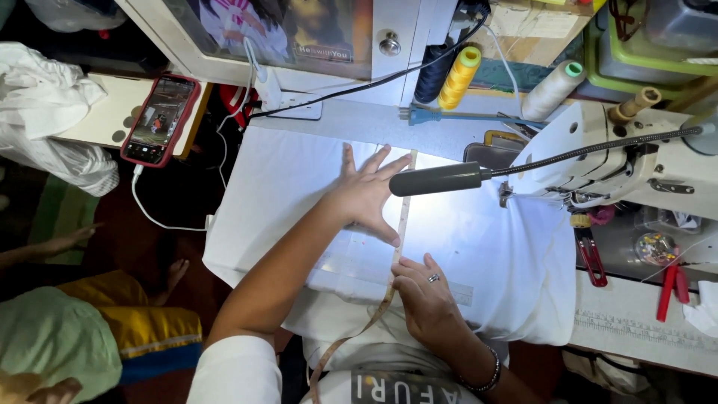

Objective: Measuring and marking a piece of white fabric on a sewing workstation using a ruler and measuring tape.

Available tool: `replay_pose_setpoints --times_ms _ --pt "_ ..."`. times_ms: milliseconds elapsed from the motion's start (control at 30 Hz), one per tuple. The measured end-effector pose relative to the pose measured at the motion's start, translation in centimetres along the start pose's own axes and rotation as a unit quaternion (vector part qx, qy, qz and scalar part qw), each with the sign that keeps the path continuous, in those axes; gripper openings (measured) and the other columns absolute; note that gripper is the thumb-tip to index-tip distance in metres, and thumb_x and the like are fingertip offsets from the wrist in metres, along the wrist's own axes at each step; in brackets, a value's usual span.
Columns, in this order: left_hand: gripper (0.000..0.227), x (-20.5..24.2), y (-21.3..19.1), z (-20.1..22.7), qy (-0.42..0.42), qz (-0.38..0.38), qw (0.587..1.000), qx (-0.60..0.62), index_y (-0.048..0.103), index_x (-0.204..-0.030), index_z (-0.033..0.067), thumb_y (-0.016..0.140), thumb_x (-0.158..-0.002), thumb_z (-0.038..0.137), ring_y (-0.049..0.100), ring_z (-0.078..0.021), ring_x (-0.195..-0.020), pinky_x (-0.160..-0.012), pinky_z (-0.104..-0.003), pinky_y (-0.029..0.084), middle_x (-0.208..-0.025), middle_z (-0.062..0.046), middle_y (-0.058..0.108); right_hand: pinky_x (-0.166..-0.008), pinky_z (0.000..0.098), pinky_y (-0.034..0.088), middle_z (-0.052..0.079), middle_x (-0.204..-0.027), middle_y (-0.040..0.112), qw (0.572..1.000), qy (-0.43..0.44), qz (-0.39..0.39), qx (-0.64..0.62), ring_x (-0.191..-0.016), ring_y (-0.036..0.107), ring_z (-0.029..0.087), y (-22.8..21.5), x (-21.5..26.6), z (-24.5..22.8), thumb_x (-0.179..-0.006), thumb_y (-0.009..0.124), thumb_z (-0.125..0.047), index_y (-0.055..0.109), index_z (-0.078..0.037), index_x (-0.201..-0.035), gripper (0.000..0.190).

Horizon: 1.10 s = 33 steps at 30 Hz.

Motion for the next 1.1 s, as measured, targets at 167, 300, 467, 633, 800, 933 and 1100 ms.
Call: replay_pose_setpoints --times_ms 167,300,467,633,800,933,1100 --pt "0.082 0.2 0.1 0.3 -0.028 -0.048 0.997 -0.054 0.077 -0.106 0.0091 0.076 -0.057 0.075 -0.021 -0.0293 -0.158 -0.112 -0.08 -0.013 -0.175 0.006 -0.01 -0.098 0.0405 0.043 0.012 -0.119 0.057 0.988 0.11 -0.028 -0.1 -0.113 0.054 0.029 -1.5 -0.3 2.9 -0.096 0.057 -0.006 0.061 -0.008 -0.114 0.019" --pt "0.145 -0.8 1.1 -0.2 0.009 0.003 1.0 -0.025 0.009 -0.165 0.0223 0.084 -0.052 0.072 -0.023 -0.0362 -0.155 -0.106 -0.082 -0.019 -0.174 -0.001 -0.007 -0.078 0.0362 0.046 0.008 -0.089 0.06 0.995 0.081 -0.002 -0.053 -0.087 0.057 0.025 -3.0 -2.4 4.8 -0.098 0.06 -0.006 0.066 -0.002 -0.112 0.016" --pt "0.134 0.0 -0.1 0.0 0.022 0.06 0.997 0.048 0.026 -0.162 0.0197 0.085 -0.051 0.066 -0.001 -0.041 -0.157 -0.108 -0.085 -0.013 -0.173 -0.006 0.016 -0.086 0.0352 0.051 -0.003 -0.084 0.057 0.981 0.164 -0.093 0.036 -0.09 0.066 0.021 0.2 -2.4 8.4 -0.098 0.064 -0.013 0.07 -0.015 -0.102 0.007" --pt "0.134 0.0 0.0 -0.1 0.02 0.056 0.997 0.046 0.024 -0.162 0.0192 0.083 -0.053 0.069 -0.002 -0.0399 -0.158 -0.108 -0.086 -0.011 -0.173 -0.005 0.014 -0.082 0.0341 0.053 -0.005 -0.084 0.056 0.983 0.154 -0.083 0.059 -0.088 0.068 0.019 -1.4 -3.1 7.5 -0.097 0.065 -0.013 0.067 -0.017 -0.103 0.007" --pt "0.135 -0.1 0.1 -0.3 0.026 0.057 0.997 0.052 0.025 -0.162 0.0175 0.083 -0.052 0.07 -0.003 -0.0408 -0.157 -0.107 -0.087 -0.012 -0.173 -0.007 0.014 -0.08 0.0335 0.055 -0.003 -0.082 0.061 0.981 0.181 -0.062 0.035 -0.086 0.07 0.021 -2.5 -3.1 7.6 -0.098 0.064 -0.013 0.069 -0.015 -0.106 0.009" --pt "0.133 0.0 0.2 -0.4 0.028 0.057 0.997 0.045 0.027 -0.161 0.015 0.083 -0.054 0.069 -0.001 -0.0416 -0.157 -0.106 -0.088 -0.009 -0.173 -0.008 0.016 -0.079 0.0343 0.055 0.002 -0.08 0.062 0.983 0.175 -0.052 0.016 -0.086 0.07 0.024 -2.8 -3.3 7.8 -0.098 0.064 -0.011 0.07 -0.011 -0.104 0.008" --pt "0.132 -0.1 0.3 -0.5 0.034 0.064 0.996 0.046 0.028 -0.161 0.0145 0.083 -0.054 0.069 -0.001 -0.0427 -0.157 -0.105 -0.088 -0.009 -0.172 -0.009 0.017 -0.079 0.035 0.055 0.001 -0.079 0.062 0.983 0.173 -0.055 0.02 -0.087 0.07 0.025 -2.4 -3.4 7.7 -0.097 0.067 -0.011 0.07 -0.012 -0.101 0.005"
Point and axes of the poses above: each hand's wrist, its own x-axis away from the middle knuckle, its own y-axis out of the palm, z = x × y, the point moved 9 cm from there along -x, towards the middle knuckle
